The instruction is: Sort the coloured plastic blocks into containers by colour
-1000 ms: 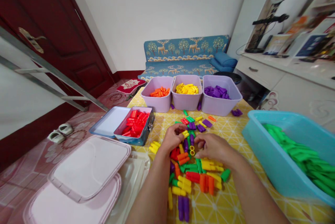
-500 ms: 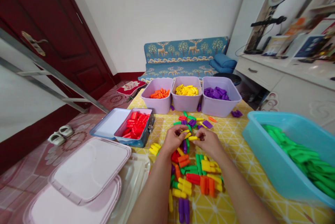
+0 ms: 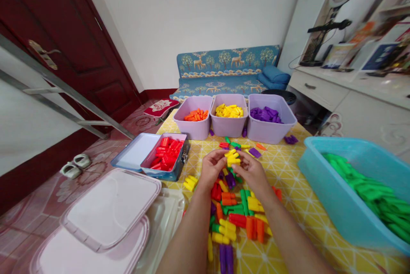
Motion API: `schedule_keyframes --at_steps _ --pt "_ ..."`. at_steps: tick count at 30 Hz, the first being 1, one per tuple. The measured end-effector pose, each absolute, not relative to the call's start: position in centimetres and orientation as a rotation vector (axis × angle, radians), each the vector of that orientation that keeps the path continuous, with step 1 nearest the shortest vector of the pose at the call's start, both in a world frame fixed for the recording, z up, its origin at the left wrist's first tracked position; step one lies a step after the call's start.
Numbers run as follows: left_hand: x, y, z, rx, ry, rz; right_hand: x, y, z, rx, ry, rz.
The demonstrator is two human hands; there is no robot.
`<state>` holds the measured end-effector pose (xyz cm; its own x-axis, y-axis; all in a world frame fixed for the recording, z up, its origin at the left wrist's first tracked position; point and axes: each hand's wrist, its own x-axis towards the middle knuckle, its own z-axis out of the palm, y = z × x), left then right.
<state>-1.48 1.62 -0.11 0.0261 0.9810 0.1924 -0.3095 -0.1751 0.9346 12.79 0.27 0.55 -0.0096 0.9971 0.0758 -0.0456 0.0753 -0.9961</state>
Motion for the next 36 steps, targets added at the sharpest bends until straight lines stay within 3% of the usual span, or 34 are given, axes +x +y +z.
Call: schedule_keyframes --at_steps 24,32,36 --pt "-1.3 2.0 -0.6 1.149 1.014 1.475 14.0 0.4 0.7 -1.238 -1.193 1.123" --pt "-1.3 2.6 -1.2 1.148 1.072 1.512 16.0 6.4 6.1 -1.290 -1.378 1.052" --pt "-1.3 2.6 -1.3 1.149 1.082 1.512 14.9 10.0 8.0 -1.015 -1.216 0.864"
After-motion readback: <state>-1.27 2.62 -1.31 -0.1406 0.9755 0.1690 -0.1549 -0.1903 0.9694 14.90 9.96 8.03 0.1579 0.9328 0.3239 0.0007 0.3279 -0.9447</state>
